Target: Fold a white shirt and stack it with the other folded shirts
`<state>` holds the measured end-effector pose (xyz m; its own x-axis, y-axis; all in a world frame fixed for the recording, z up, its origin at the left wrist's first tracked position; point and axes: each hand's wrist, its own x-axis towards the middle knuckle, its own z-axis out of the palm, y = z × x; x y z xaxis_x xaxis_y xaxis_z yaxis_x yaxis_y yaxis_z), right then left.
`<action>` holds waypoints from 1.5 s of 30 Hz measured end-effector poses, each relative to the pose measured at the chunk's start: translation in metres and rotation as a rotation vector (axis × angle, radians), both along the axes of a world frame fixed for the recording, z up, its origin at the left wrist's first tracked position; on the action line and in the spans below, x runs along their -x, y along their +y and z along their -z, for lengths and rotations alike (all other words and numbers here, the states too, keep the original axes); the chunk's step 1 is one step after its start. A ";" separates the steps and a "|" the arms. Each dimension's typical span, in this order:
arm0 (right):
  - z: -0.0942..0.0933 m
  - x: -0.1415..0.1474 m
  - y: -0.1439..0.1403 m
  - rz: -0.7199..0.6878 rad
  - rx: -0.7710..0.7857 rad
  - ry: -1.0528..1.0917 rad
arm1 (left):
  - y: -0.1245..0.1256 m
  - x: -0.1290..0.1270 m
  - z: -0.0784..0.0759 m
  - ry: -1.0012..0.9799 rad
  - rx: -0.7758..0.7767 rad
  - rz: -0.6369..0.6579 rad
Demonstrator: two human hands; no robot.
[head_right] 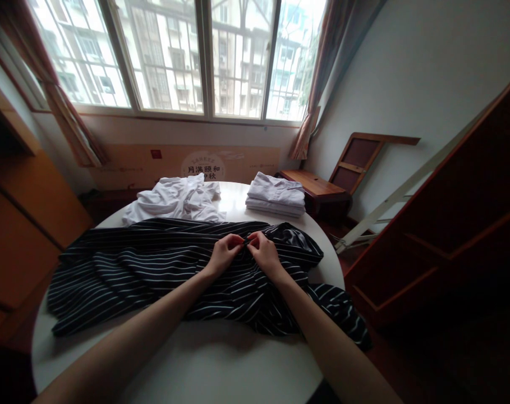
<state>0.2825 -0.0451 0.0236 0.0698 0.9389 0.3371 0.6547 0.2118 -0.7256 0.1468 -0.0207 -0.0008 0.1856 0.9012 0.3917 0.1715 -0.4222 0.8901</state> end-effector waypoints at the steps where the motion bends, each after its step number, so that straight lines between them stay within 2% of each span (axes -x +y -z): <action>1: 0.000 0.000 -0.001 0.006 -0.001 -0.046 | 0.000 0.000 0.000 -0.001 0.002 0.003; 4: 0.001 -0.001 0.000 0.018 0.002 -0.143 | -0.001 -0.001 0.000 -0.015 0.012 0.012; 9: 0.006 -0.007 0.004 0.075 0.004 -0.189 | -0.002 -0.001 -0.004 -0.082 0.070 0.025; 13: 0.007 -0.008 0.005 0.140 0.008 -0.194 | 0.008 0.009 -0.018 -0.112 0.153 -0.001; 16: 0.006 -0.007 0.003 0.172 0.011 -0.203 | 0.016 0.026 -0.029 -0.019 0.153 0.016; 19: 0.004 -0.005 0.002 0.188 0.014 -0.212 | 0.013 0.046 -0.031 0.197 0.036 0.053; 23: 0.000 -0.005 0.001 0.229 0.061 -0.223 | -0.004 0.069 -0.020 0.542 -0.214 0.003; 25: -0.002 -0.006 0.001 0.267 0.090 -0.241 | -0.011 0.076 -0.014 0.653 -0.289 -0.036; 30: -0.007 -0.010 0.000 0.321 0.157 -0.308 | -0.019 0.077 -0.008 0.740 -0.359 -0.070; 32: -0.009 -0.008 -0.002 0.331 0.110 -0.310 | -0.019 0.076 -0.008 0.714 -0.343 -0.073; 35: -0.012 0.004 -0.008 0.238 -0.113 -0.255 | -0.019 0.074 -0.009 0.642 -0.257 -0.070; 38: -0.011 0.022 -0.016 -0.026 -0.281 -0.195 | -0.017 0.074 -0.008 0.655 -0.200 -0.056; 41: -0.006 0.036 -0.022 -0.244 -0.268 -0.225 | -0.014 0.071 -0.011 0.741 -0.181 -0.032; 43: -0.002 0.041 -0.023 -0.278 -0.216 -0.279 | -0.013 0.069 -0.014 0.803 -0.165 -0.035; 45: 0.002 0.041 -0.022 -0.251 -0.175 -0.324 | -0.012 0.066 -0.016 0.844 -0.139 -0.064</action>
